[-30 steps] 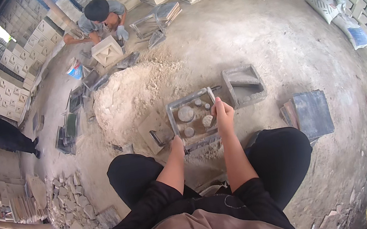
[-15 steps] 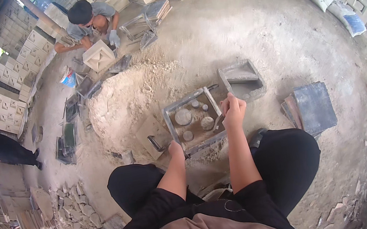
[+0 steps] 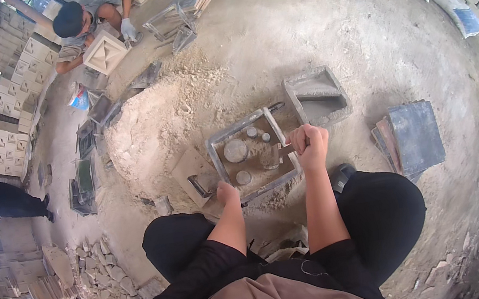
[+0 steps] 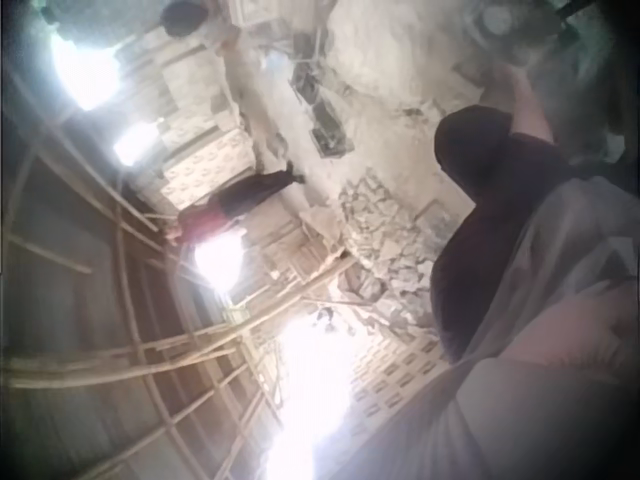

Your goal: The person uses a small metal tool to compress and shape sand-like material into circular molds within a square frame. They repeatedly press the tool into different sections of the mold by hand.

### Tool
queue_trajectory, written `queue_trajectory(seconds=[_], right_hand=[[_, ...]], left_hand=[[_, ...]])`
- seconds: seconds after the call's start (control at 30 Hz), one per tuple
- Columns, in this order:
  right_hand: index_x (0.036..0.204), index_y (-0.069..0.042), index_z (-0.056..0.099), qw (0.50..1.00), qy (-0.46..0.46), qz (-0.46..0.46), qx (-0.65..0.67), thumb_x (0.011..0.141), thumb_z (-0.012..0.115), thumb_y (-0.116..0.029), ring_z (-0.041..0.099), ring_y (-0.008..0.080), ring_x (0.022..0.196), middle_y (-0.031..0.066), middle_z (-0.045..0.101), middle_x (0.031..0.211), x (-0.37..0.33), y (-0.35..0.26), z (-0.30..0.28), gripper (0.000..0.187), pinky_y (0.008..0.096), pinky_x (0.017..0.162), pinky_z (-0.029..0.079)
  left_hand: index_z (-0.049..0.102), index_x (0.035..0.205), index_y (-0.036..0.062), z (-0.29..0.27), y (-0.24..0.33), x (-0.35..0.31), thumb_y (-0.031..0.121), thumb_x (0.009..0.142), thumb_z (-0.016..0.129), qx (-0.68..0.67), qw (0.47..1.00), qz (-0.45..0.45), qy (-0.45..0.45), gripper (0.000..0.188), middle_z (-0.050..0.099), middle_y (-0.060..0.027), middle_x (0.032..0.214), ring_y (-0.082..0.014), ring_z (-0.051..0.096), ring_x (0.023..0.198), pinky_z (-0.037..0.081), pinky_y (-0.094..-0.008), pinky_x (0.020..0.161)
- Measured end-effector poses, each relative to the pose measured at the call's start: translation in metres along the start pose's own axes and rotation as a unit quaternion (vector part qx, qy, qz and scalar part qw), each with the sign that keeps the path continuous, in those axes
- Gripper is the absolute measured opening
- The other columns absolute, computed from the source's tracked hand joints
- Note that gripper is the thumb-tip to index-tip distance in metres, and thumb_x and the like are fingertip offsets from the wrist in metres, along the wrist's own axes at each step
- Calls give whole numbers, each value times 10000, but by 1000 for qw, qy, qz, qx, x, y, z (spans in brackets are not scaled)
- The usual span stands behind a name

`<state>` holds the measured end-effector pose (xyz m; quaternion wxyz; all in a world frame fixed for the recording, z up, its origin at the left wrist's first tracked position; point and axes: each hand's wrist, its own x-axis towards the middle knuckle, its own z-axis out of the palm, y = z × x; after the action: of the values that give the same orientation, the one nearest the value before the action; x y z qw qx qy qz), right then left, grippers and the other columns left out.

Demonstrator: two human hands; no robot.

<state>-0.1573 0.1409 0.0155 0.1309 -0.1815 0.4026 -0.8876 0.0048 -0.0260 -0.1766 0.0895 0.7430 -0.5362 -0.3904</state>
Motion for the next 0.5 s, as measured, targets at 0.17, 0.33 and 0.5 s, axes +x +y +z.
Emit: queue_trajectory(seconds=[0.17, 0.33, 0.5], right_hand=[[392, -57, 344, 1000, -12, 19, 6, 786, 367, -162, 301, 135, 343, 29, 306, 351, 6, -3, 0, 408, 302, 465, 369], [389, -45, 343, 997, -34, 34, -61, 763, 376, -164, 296, 145, 340, 33, 310, 354, 8, -11, 11, 394, 298, 462, 368], [388, -41, 336, 996, -31, 32, -81, 748, 368, -157, 295, 143, 343, 28, 305, 358, 12, 17, -3, 380, 297, 452, 368]], left_hand=[[575, 1022, 51, -2, 8, -9, 381, 814, 271, 29, 998, -17, 59, 494, 606, -164, 989, -376, 557, 900, 366, -525, 800], [605, 937, 60, -6, 16, -23, 381, 814, 302, 62, 991, -25, 119, 458, 618, -156, 946, -374, 564, 879, 386, -521, 747], [620, 899, 80, -3, 20, -25, 397, 814, 315, 76, 987, -56, 128, 448, 627, -161, 908, -384, 573, 845, 399, -522, 722]])
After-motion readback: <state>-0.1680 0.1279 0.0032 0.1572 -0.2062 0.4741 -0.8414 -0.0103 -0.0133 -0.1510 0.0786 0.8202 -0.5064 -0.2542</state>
